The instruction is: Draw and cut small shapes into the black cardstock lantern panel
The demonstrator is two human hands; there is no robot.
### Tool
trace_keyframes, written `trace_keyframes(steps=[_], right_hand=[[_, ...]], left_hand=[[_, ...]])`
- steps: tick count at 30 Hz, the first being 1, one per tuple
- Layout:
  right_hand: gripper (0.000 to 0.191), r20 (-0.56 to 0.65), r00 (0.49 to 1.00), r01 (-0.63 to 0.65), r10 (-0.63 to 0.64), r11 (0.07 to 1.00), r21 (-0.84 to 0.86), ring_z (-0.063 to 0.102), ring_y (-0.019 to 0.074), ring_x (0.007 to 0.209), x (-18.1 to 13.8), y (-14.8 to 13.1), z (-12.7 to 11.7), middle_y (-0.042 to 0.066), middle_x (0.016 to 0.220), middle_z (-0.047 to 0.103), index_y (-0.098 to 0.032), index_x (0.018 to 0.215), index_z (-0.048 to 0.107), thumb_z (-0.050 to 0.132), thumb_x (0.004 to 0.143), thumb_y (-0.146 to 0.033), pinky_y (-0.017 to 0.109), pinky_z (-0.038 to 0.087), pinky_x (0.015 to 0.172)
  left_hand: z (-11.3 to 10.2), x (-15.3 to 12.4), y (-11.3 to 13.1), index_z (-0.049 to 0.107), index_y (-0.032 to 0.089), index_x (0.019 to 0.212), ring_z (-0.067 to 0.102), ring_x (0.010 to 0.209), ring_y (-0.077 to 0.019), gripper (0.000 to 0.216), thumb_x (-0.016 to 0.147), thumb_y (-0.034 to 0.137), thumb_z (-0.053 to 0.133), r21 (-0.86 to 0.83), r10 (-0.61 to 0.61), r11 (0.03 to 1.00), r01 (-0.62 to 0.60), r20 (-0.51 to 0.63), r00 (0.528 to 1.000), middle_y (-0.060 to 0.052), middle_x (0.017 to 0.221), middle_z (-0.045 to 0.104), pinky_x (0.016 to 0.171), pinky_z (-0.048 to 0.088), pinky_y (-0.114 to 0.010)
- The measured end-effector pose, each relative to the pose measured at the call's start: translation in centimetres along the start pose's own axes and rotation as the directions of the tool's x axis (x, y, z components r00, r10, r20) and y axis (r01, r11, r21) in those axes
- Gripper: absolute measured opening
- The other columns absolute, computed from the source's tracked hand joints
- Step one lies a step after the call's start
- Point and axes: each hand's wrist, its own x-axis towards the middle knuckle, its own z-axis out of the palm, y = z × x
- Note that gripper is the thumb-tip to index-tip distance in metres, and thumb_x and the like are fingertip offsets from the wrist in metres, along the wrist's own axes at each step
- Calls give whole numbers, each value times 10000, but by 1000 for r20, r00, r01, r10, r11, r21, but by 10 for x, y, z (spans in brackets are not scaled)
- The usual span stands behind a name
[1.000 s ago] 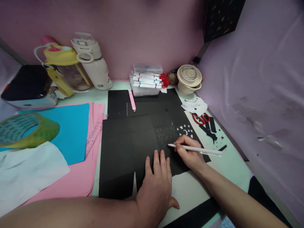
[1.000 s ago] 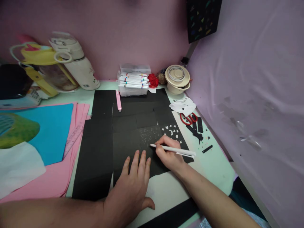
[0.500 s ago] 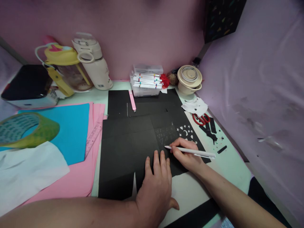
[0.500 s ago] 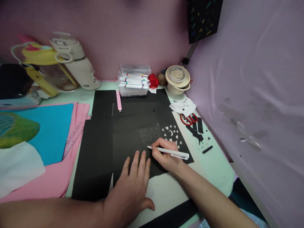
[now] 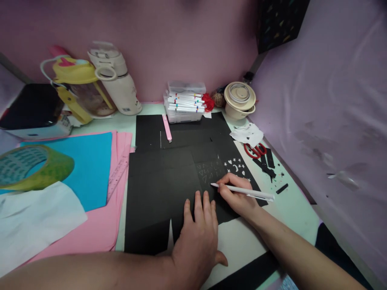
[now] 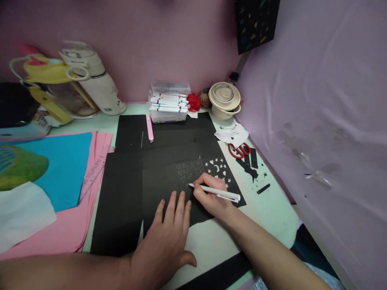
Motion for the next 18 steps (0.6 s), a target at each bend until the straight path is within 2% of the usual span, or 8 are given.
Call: trace_keyframes(steps=[18], right_hand=[[162,-14,1000,-27,26,1000,-7,559,120,517,0,1,0,-11,583,625,-202,642,576,536,799,-210,227,424,508]], left_hand=[[5,0,-1,529,68,1355,440,1312,-427,1125,574,877,558,10,2,1000,-2,-13,1000,-257,1427,416,995,463,-542]])
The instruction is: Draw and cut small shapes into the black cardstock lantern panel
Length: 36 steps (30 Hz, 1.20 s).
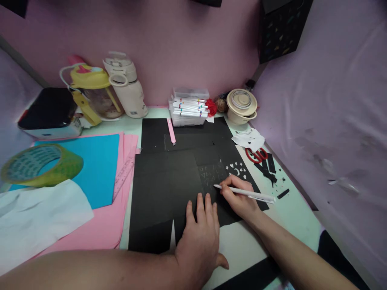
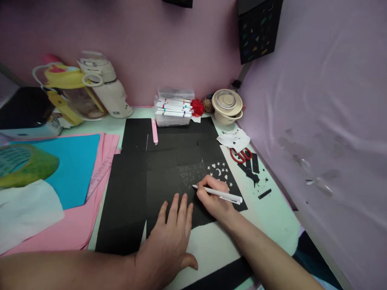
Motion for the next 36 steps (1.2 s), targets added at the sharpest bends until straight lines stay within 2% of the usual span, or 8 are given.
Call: trace_keyframes(steps=[20,36], right_hand=[[166,6,1000,-28,28,1000,-7,566,129,527,-1,5,1,-4,601,630,-203,658,584,539,814,-238,239,431,518],[177,68,996,64,-64,998,10,565,114,497,-1,2,-1,-10,563,632,-192,631,589,530,798,-189,220,427,501]], left_hand=[[9,-1,3,555,84,1337,440,1312,-433,1128,550,892,560,-14,-16,1000,15,-55,998,-255,1420,432,989,454,-554],[6,-1,3,572,62,1316,462,1290,-439,1158,506,889,593,-6,-17,1000,16,-74,997,-260,1407,444,981,472,-548]])
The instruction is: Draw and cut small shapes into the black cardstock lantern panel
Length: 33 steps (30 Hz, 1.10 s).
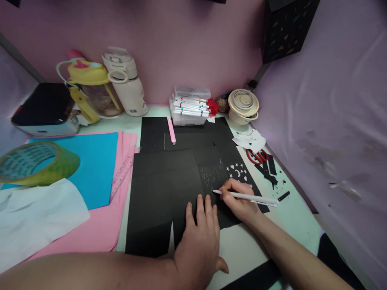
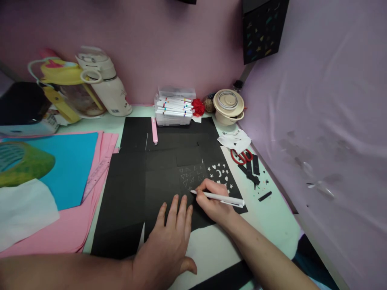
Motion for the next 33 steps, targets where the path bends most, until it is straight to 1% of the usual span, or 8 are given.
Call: trace_keyframes(steps=[8,14,24,28,33], right_hand=[[190,0,1000,22,-22,1000,-5,532,104,466,0,-3,-1,-22,524,595,-194,604,584,535,786,-178,217,414,485],[174,1,1000,-8,8,1000,27,589,126,523,0,-3,-1,-2,590,652,-201,649,608,544,811,-201,234,449,518],[159,39,999,-4,3,1000,25,622,139,565,-1,-1,0,6,631,674,-202,694,633,545,826,-211,252,478,567],[153,40,999,-4,3,1000,30,603,133,545,0,-1,1,5,627,669,-199,685,622,540,814,-193,246,462,543],[172,4,1000,4,-4,1000,30,553,118,510,1,-3,2,-8,584,624,-203,630,570,529,795,-178,236,429,516]], left_hand=[[-1,1,-2,566,74,1324,454,1298,-434,1145,516,885,592,2,9,1000,-9,8,1000,-259,1412,434,986,469,-545],[-4,2,-2,551,71,1338,449,1303,-431,1145,524,874,600,-6,6,1000,-6,45,999,-258,1419,423,991,470,-541],[-6,2,-2,534,63,1351,437,1314,-430,1141,543,866,595,-13,5,1000,-4,72,997,-260,1426,415,998,466,-537],[-5,2,-2,540,68,1345,437,1314,-430,1142,532,867,602,-11,-1,1000,1,62,998,-256,1427,414,997,467,-542],[-4,1,-2,552,80,1337,437,1315,-430,1130,530,869,604,-16,5,1000,-4,44,999,-254,1429,408,990,472,-543]])
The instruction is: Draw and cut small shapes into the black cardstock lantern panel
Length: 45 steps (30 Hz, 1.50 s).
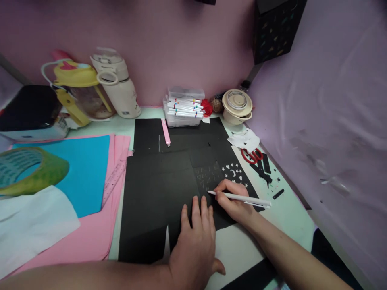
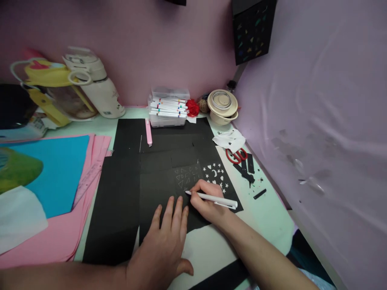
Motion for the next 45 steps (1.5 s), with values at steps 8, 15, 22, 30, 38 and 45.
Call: trace_keyframes(steps=[8,15,22,30,38,45], right_hand=[[179,-20,999,-41,42,999,6,490,111,502,0,3,-1,-30,552,540,-210,611,505,517,786,-175,236,380,502],[193,-15,998,-65,66,998,17,458,108,508,-1,6,0,-37,555,511,-213,608,466,513,791,-170,240,365,512],[183,-47,997,-67,69,997,31,487,117,510,0,4,-3,-29,549,547,-212,602,510,517,783,-184,246,386,514],[176,-56,991,-115,120,990,80,522,127,540,2,4,-5,-20,575,586,-211,604,541,536,778,-186,249,404,531],[59,-205,952,-184,226,961,208,549,134,618,8,9,-17,-10,706,641,-212,834,641,596,840,-250,248,428,580],[69,-188,963,-159,195,969,191,535,130,634,9,5,-20,-17,695,603,-206,781,612,614,819,-264,241,421,587]], left_hand=[[0,1,-1,572,83,1318,457,1298,-433,1114,525,865,614,-3,5,1000,-6,-14,1000,-259,1411,429,973,482,-548],[0,1,-1,565,73,1321,451,1300,-436,1117,530,860,618,-4,10,1000,-10,-14,1000,-263,1413,422,975,479,-553],[-2,2,-1,522,53,1354,430,1315,-438,1124,564,850,605,-5,10,1000,-10,35,999,-266,1427,399,993,465,-556],[-4,2,-1,508,56,1368,428,1315,-439,1107,596,845,587,10,32,999,-33,66,997,-279,1431,387,1004,450,-557],[-7,3,-3,495,57,1381,408,1331,-440,1081,633,834,566,14,40,999,-41,108,993,-284,1444,376,1010,441,-563],[-18,5,-5,471,38,1395,403,1337,-430,1049,676,793,578,5,50,999,-52,187,981,-286,1450,395,1000,444,-575]])
